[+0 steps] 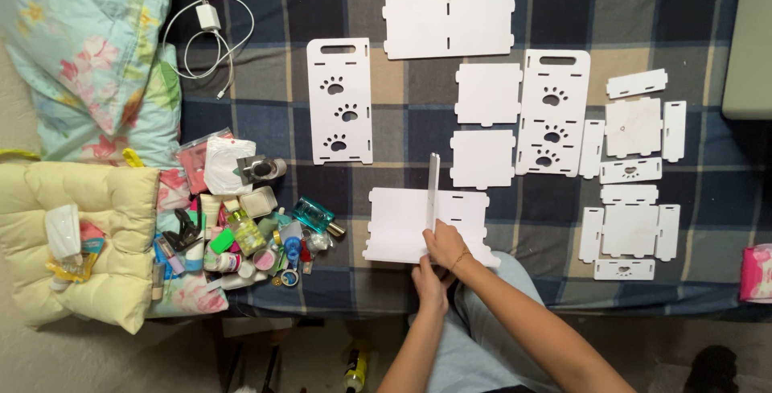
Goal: The person disassembles a white plastic storage unit on a bed, removing drawers and separating interlocking panels into flat pieces. The person handles the components by hand and lays them out on the bed surface.
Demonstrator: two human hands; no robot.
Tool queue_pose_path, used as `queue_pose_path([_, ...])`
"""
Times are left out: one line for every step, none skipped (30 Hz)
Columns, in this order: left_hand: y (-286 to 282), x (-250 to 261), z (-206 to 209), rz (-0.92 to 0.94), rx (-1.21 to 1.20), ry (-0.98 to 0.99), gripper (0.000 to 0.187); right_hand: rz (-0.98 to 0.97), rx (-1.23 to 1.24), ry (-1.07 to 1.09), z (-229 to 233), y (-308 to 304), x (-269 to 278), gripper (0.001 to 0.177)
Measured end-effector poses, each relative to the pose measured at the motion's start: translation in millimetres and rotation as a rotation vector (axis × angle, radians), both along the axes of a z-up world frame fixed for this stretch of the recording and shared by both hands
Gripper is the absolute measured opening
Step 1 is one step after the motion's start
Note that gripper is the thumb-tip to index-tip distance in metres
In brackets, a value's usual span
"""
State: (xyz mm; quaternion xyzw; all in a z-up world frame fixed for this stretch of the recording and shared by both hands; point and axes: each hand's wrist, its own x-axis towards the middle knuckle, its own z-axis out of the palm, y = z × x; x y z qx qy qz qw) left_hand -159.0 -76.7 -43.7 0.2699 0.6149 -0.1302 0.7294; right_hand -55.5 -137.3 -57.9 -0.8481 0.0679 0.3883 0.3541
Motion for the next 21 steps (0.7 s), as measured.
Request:
queue_pose_path([-2.8, 0.3, -3.3, -0.037, 0.025, -0.007, 0.041, -0.006, -0.007, 0.009, 1.0, -1.3, 2.3, 0.042])
queue_pose_path([-2.0, -2.4, -3.8, -0.060, 0.034, -0.035, 0.039, -0.014, -0.011, 0.022, 3.3, 0.0, 1.6, 0.042])
queue_pose_path([-0.9, -4.6, -3.5, -0.083, 0.043, -0.062, 0.038, -0.021, -0.015, 0.035, 6.5, 0.9, 0.0, 0.042])
queue_pose_path([2.5, -3.0, -5.1, -0.107, 0.054, -0.096, 0.037, -0.035, -0.010, 0.031, 7.8, 3.4, 1.7, 0.042])
queue_pose_path([5.0, -2.4, -5.8, -0.141, 0.076, -0.103, 0.037, -0.048, -0.004, 0.028, 9.4, 5.6, 2.3, 0.041])
queue_pose_path([5.7, -3.0, -5.9, -0.178, 0.094, -0.107, 0.038, -0.064, -0.003, 0.026, 11.3, 5.3, 1.0, 0.040])
queue_pose_path([6.4, -3.9, -6.5, -0.214, 0.112, -0.112, 0.039, -0.065, 0.002, -0.004, 12.0, 5.7, 0.0, 0.040])
queue_pose_path([5.7, -5.1, -7.2, -0.225, 0.108, -0.123, 0.040, -0.065, 0.005, -0.035, 12.2, 4.4, -1.1, 0.039])
queue_pose_path([5.5, -6.3, -8.5, -0.237, 0.105, -0.133, 0.041, -0.065, 0.008, -0.065, 11.9, 2.7, -1.9, 0.039])
queue_pose_path([7.1, -9.1, -9.0, -0.251, 0.103, -0.141, 0.042, -0.067, 0.008, -0.061, 11.7, 3.0, -3.9, 0.039])
queue_pose_path([7.8, -11.4, -9.8, -0.251, 0.112, -0.147, 0.042, -0.068, 0.008, -0.057, 11.3, 3.2, -5.5, 0.039])
queue_pose_path([7.4, -13.6, -10.8, -0.249, 0.121, -0.153, 0.042, -0.067, 0.007, -0.053, 11.4, 2.7, -7.3, 0.039])
queue_pose_path([7.2, -16.2, -11.4, -0.248, 0.130, -0.159, 0.042, -0.068, 0.011, -0.056, 12.1, 2.4, -9.1, 0.038])
queue_pose_path([7.6, -17.2, -12.6, -0.241, 0.125, -0.159, 0.041, -0.070, 0.016, -0.063, 12.8, 2.4, -9.1, 0.038])
queue_pose_path([8.3, -18.1, -13.6, -0.235, 0.120, -0.158, 0.041, -0.071, 0.020, -0.069, 14.3, 2.8, -8.9, 0.037])
queue_pose_path([8.2, -20.7, -12.8, -0.229, 0.113, -0.155, 0.040, -0.074, 0.027, -0.071, 17.5, 2.4, -10.5, 0.037])
queue_pose_path([8.7, -23.7, -12.2, -0.231, 0.114, -0.160, 0.039, -0.078, 0.034, -0.073, 21.3, 2.3, -11.9, 0.037])
queue_pose_path([8.9, -26.4, -12.0, -0.232, 0.116, -0.166, 0.039, -0.080, 0.041, -0.076, 25.3, 1.8, -12.6, 0.036])
queue_pose_path([9.0, -29.1, -11.7, -0.233, 0.117, -0.173, 0.038, -0.078, 0.050, -0.078, 29.8, 1.3, -13.1, 0.035])
queue_pose_path([9.6, -31.2, -11.1, -0.235, 0.120, -0.173, 0.038, -0.076, 0.060, -0.080, 34.0, 1.4, -13.1, 0.035])
queue_pose_path([10.1, -32.2, -11.1, -0.238, 0.123, -0.173, 0.037, -0.074, 0.071, -0.083, 37.8, 1.6, -12.7, 0.034])
